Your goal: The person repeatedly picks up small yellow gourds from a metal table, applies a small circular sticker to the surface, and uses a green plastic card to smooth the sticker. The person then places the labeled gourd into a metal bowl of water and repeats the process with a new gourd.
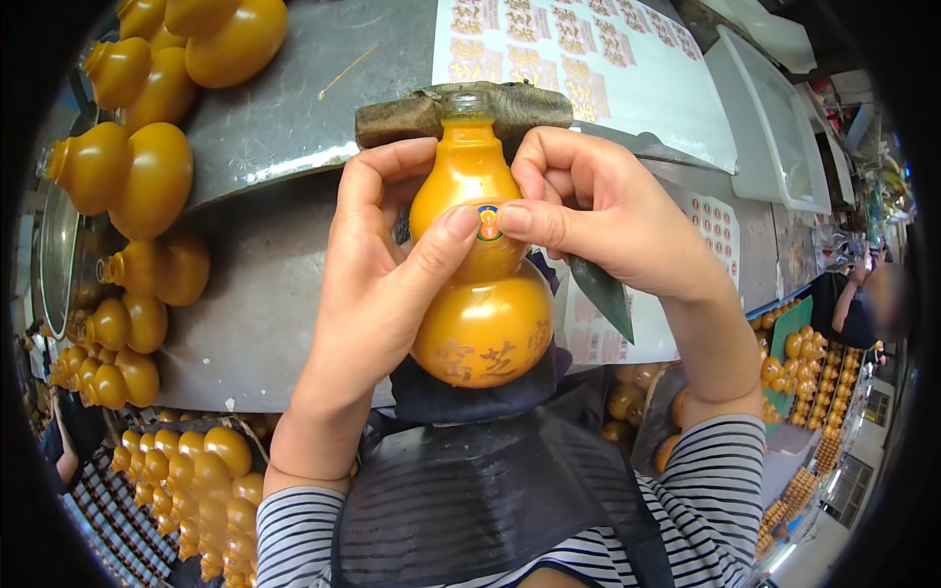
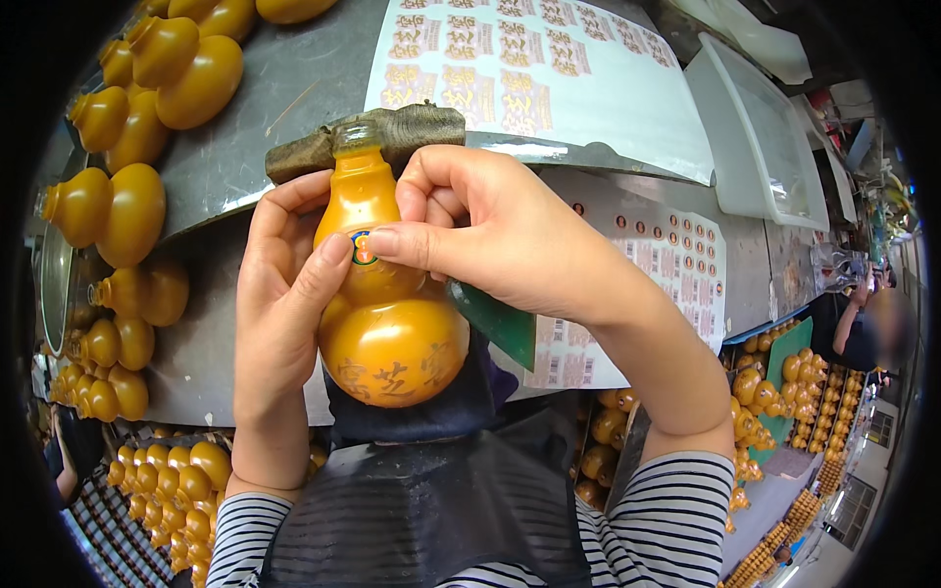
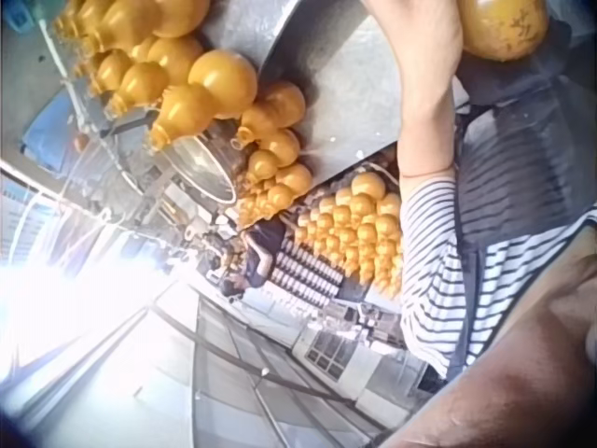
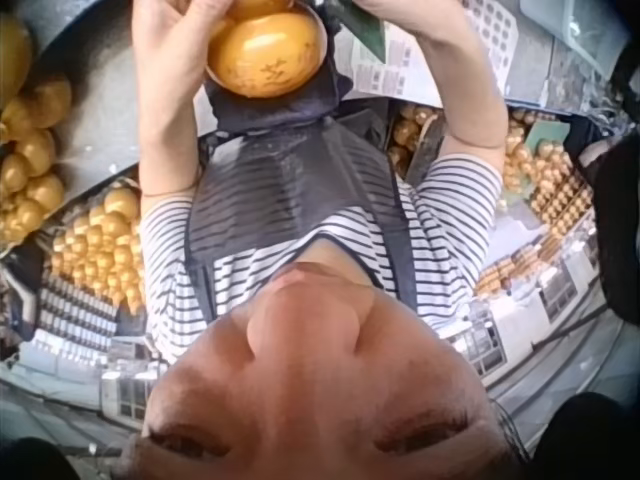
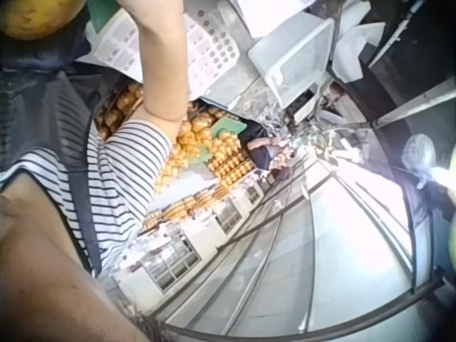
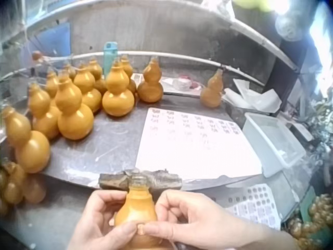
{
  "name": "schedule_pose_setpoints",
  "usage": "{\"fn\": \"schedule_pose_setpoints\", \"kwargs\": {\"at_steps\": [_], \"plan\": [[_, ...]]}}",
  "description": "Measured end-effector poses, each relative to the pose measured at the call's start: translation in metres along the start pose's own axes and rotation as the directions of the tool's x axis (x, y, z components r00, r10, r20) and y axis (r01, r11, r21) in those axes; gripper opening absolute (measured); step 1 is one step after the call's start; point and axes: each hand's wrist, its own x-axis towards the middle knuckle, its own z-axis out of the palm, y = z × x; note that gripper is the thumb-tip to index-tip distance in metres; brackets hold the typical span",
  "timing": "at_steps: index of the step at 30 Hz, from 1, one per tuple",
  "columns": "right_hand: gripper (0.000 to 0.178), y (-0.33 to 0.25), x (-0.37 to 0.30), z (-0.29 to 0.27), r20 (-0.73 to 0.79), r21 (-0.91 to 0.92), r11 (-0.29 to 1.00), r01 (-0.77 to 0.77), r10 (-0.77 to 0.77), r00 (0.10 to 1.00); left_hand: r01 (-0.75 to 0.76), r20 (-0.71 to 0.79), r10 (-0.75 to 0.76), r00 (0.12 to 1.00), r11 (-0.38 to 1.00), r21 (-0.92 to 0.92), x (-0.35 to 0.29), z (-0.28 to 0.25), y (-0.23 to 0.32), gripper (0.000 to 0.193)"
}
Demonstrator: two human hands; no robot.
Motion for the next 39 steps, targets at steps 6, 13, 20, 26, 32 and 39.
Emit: {"fn": "schedule_pose_setpoints", "kwargs": {"at_steps": [6, 13, 20, 26, 32, 39], "plan": [[0.026, -0.011, 0.001, 0.006, -0.072, 0.016, 0.996, -0.083, 0.084, 0.994, 0.103, -0.017, -0.106, 0.994, 0.985, -0.141, 0.002, 0.001, 0.007, 0.047], [0.027, -0.001, 0.002, 0.011, -0.142, -0.091, 0.996, -0.012, -0.001, 0.990, 0.041, -0.019, -0.042, 0.999, 0.998, -0.040, 0.001, 0.004, 0.005, 0.047], [0.030, -0.013, -0.011, -0.021, -0.292, 0.058, 0.993, 0.102, -0.081, 0.953, 0.046, 0.013, -0.045, 0.999, 0.995, -0.094, 0.000, -0.003, 0.006, 0.057], [0.033, -0.028, -0.019, -0.019, -0.386, -0.344, 0.911, 0.229, -0.360, 0.849, -0.021, -0.019, 0.022, 1.000, 0.999, 0.049, 0.000, 0.002, -0.007, 0.069], [0.033, -0.024, 0.016, 0.013, 0.017, -0.780, 0.492, 0.388, -0.602, 0.798, -0.006, -0.033, 0.007, 0.999, 0.999, 0.049, 0.000, 0.002, -0.006, 0.069], [0.025, -0.011, -0.003, 0.008, 0.297, -0.854, 0.040, 0.519, -0.782, 0.549, -0.005, 0.029, 0.008, 1.000, 0.995, -0.098, 0.001, -0.001, -0.002, 0.054]]}}
